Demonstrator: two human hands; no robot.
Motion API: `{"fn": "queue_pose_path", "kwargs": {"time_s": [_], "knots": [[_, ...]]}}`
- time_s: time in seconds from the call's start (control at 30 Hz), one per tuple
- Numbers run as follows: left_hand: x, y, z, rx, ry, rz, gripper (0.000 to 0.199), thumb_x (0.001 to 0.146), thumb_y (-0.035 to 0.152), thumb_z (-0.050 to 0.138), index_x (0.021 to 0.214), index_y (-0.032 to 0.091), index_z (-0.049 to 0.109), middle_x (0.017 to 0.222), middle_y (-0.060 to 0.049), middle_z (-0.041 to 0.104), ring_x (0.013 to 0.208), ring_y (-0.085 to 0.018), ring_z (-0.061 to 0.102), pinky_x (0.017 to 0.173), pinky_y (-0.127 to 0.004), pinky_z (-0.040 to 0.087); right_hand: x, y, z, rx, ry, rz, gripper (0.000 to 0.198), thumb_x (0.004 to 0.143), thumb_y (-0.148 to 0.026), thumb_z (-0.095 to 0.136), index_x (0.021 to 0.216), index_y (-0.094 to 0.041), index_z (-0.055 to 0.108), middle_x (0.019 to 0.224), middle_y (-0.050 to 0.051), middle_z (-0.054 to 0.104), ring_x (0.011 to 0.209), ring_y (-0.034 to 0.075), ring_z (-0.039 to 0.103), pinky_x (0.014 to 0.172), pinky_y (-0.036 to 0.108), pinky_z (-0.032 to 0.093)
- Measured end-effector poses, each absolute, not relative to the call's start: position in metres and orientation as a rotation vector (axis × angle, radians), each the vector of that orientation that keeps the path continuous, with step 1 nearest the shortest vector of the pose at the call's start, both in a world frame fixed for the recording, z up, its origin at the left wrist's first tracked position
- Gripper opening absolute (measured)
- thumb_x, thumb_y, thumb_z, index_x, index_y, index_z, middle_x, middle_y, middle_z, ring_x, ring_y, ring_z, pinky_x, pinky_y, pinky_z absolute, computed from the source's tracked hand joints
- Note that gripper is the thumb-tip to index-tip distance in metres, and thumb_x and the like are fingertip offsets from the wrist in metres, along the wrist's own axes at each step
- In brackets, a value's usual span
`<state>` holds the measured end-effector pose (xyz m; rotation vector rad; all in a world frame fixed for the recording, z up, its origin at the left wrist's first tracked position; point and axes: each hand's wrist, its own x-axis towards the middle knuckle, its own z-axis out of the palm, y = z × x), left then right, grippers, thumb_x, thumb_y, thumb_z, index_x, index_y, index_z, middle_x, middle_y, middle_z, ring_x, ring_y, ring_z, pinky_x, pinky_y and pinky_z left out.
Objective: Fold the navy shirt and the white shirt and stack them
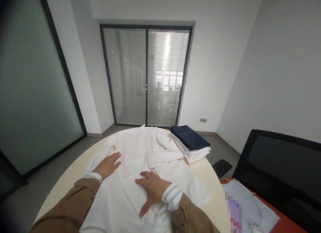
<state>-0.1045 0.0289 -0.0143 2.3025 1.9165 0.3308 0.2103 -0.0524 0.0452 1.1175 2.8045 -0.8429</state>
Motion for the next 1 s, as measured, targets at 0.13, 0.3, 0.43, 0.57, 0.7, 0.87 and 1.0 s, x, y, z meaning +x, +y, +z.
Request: {"fn": "queue_pose_path", "kwargs": {"time_s": [0.13,0.3,0.43,0.57,0.7,0.87,1.0], "knots": [[-0.108,0.032,-0.019,2.272,1.945,0.277,0.058,0.094,0.043,0.038,0.146,0.018,0.039,0.155,-0.009,0.03,0.144,-0.027,0.024,0.117,-0.046,0.022,0.208,-0.054,0.049,1.114,2.778,-0.837,0.118,0.044,-0.068,0.081,0.147,-0.038,0.032,0.158,0.009,0.02,0.142,0.045,0.011,0.11,0.066,0.006],[-0.117,0.035,-0.021,2.316,1.874,0.28,0.053,0.097,0.047,0.032,0.146,0.029,0.039,0.157,-0.007,0.025,0.145,-0.031,0.018,0.116,-0.051,0.019,0.205,-0.054,0.047,1.069,2.769,-0.871,0.118,0.052,-0.069,0.078,0.151,-0.037,0.023,0.161,0.009,0.009,0.145,0.042,0.001,0.109,0.068,-0.002],[-0.123,0.036,-0.015,2.351,1.797,0.3,0.052,0.097,0.047,0.031,0.145,0.031,0.042,0.157,-0.008,0.026,0.145,-0.032,0.017,0.115,-0.053,0.02,0.203,-0.056,0.042,1.059,2.807,-0.863,0.115,0.057,-0.071,0.074,0.151,-0.036,0.02,0.161,0.009,0.007,0.146,0.039,-0.001,0.11,0.067,-0.004],[-0.132,0.039,0.01,2.343,1.668,0.128,0.058,0.091,0.048,0.043,0.143,0.025,0.045,0.154,-0.013,0.031,0.143,-0.033,0.025,0.113,-0.05,0.026,0.198,-0.059,0.041,1.083,2.835,-0.851,0.112,0.059,-0.07,0.073,0.152,-0.035,0.02,0.161,0.009,0.008,0.146,0.038,-0.002,0.111,0.065,-0.005],[-0.136,0.04,0.045,2.26,1.588,0.025,0.052,0.076,0.051,0.059,0.119,0.022,0.067,0.135,-0.013,0.058,0.128,-0.032,0.05,0.108,-0.044,0.036,0.191,-0.062,0.041,1.126,2.853,-0.805,0.109,0.061,-0.072,0.071,0.151,-0.033,0.023,0.16,0.01,0.01,0.146,0.039,0.0,0.111,0.065,-0.004],[-0.105,0.04,0.065,2.319,1.54,0.008,0.047,0.079,0.052,0.053,0.114,0.024,0.069,0.125,-0.009,0.065,0.118,-0.027,0.059,0.104,-0.039,0.04,0.18,-0.069,0.033,1.184,2.928,-0.695,0.101,0.07,-0.075,0.061,0.152,-0.031,0.021,0.16,0.01,0.011,0.146,0.039,0.001,0.112,0.065,-0.002],[-0.051,0.038,0.052,2.369,1.563,0.07,0.066,0.082,0.054,0.051,0.137,0.017,0.051,0.137,-0.014,0.055,0.124,-0.029,0.054,0.104,-0.04,0.04,0.174,-0.075,0.028,1.239,2.965,-0.646,0.097,0.073,-0.079,0.054,0.152,-0.031,0.023,0.16,0.01,0.014,0.146,0.039,0.004,0.112,0.065,0.0]]}}
